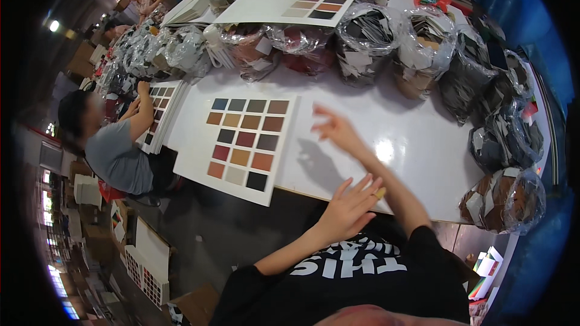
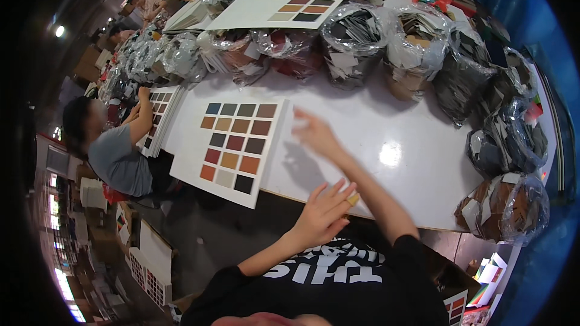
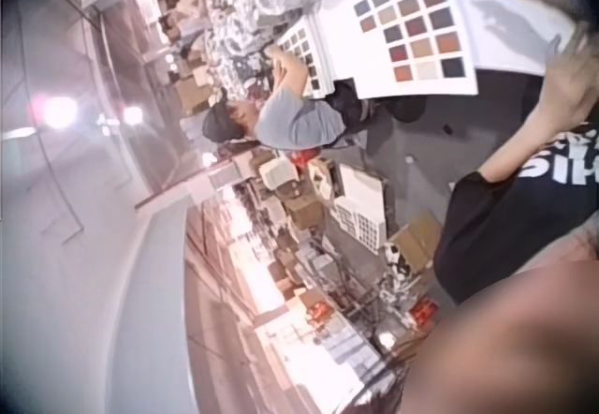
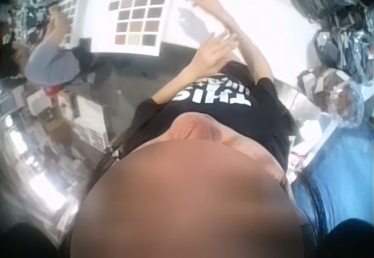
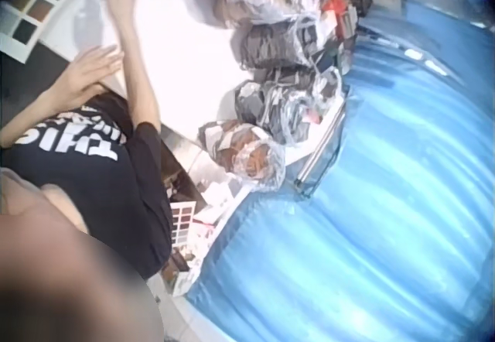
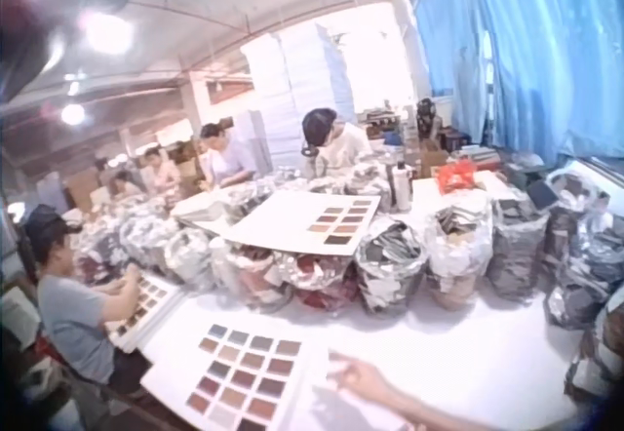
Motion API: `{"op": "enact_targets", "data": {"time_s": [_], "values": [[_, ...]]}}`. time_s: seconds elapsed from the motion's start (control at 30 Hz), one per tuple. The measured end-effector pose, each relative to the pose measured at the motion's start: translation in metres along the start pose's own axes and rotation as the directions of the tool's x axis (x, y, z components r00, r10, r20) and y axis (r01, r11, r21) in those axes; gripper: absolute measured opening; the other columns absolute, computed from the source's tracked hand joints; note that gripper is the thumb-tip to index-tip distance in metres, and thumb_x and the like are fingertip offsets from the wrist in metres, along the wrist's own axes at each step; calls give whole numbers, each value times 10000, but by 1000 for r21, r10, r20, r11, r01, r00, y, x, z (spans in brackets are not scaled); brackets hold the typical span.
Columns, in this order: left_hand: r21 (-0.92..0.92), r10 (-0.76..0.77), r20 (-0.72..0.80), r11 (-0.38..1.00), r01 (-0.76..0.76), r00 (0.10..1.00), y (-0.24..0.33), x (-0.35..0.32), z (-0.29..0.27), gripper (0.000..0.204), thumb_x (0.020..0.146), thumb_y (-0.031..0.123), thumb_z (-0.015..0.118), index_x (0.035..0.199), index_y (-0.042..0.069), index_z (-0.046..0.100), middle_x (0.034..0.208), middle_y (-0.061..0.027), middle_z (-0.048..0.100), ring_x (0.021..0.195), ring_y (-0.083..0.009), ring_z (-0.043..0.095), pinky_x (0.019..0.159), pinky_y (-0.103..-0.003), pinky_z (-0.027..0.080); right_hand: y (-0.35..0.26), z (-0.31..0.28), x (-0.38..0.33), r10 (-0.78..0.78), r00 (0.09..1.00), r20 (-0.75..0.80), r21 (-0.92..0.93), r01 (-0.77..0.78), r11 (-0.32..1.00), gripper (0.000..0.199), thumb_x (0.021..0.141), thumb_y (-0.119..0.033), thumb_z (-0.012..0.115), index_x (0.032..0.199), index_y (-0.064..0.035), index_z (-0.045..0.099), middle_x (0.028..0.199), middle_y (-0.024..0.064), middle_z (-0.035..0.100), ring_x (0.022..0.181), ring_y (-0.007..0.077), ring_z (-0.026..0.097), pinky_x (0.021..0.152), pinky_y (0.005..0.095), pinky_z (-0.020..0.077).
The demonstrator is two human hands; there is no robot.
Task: Selecting various colored material swatches from plastic bags and adhering them onto a grid on a sample board.
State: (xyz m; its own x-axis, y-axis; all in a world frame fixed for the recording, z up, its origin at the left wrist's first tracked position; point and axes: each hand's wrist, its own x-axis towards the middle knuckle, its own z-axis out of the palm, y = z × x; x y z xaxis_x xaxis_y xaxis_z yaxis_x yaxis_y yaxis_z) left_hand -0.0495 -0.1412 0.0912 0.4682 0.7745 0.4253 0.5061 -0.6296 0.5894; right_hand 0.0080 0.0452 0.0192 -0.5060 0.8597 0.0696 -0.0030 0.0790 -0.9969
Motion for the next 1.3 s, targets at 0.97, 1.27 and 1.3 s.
{"op": "enact_targets", "data": {"time_s": [0.97, 1.27, 1.3], "values": [[-356, -446, -192, 862, 362, 874, -51, -29, -12, 381, 938, 111, 514, 1311, 31, 516, 1358, -120, 517, 1293, -254, 446, 1067, -375, 324, -176, -131, 87, -497, 867, 35, 886, 204, 417, 138, 1013, -88, 401, 1023, -41, 530, 599, -40, 418, 414, 16, 327, 434, 179, 270], [-830, -359, -179, -445, -337, 916, -164, -80, -20, 567, 958, 388, 424, 1408, 47, 376, 1436, -156, 401, 1336, -299, 372, 1120, -456, 271, -33, -145, -204, -84, 940, -331, 708, 306, 636, 648, 855, -53, 601, 1418, 1, 285, 1158, 128, 603, 341, 12, 350, 310, 150, 269], [-913, -644, -120, -228, -339, 756, -138, -60, -31, 547, 971, 381, 423, 1390, 31, 397, 1394, -150, 452, 1312, -304, 400, 1112, -477, 286, -13, -154, -248, -40, 925, -377, 675, 304, 672, 656, 844, -70, 624, 1405, 20, 295, 1194, 152, 591, 342, 13, 357, 306, 151, 268]]}}
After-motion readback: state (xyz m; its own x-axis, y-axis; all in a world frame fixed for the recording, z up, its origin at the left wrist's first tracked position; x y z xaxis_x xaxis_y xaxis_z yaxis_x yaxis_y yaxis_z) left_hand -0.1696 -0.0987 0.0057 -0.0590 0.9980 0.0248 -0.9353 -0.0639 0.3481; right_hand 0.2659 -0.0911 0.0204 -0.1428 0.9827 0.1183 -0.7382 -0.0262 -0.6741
